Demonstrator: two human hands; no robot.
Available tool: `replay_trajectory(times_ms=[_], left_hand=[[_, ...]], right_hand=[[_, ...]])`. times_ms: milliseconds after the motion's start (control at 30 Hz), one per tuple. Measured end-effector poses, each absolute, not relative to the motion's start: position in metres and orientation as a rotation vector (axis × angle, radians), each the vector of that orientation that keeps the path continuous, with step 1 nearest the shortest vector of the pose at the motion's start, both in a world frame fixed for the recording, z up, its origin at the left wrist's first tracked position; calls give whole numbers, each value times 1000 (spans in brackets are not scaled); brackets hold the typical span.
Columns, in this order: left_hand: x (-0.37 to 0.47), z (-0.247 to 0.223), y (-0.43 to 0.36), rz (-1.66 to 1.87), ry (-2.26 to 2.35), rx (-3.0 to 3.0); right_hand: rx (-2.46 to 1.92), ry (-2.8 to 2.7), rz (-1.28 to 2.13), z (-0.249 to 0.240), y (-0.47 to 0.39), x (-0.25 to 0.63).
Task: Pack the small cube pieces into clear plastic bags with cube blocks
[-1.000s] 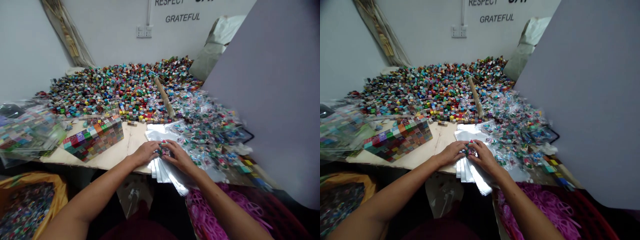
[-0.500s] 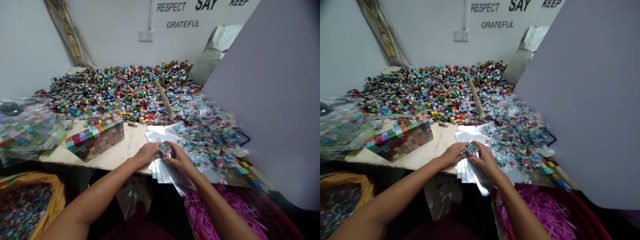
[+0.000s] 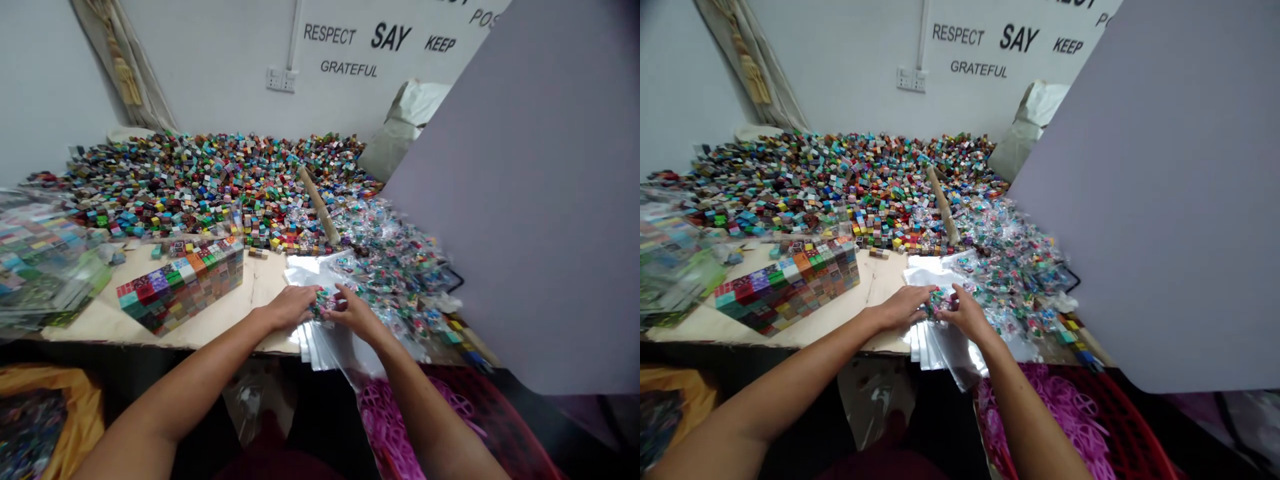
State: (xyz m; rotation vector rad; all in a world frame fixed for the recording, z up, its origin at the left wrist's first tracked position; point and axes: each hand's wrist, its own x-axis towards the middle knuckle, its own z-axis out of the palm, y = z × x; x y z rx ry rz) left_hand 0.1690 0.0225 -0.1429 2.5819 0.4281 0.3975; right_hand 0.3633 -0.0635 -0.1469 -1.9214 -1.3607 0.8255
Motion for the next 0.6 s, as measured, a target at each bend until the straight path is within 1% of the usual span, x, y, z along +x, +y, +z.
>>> replay_trajectory(times_ms=[200,367,600], left_hand=[[168,-151,20,408,445,2546],[166,-151,19,432,449,2533],[164,-158,19,489,461,2530]], right_hand=[[-1951,-1218,922,-138,-56,358],[-1926,-990,1003,-130,-62,337],[-1874,-731,875,-134,-59,308]])
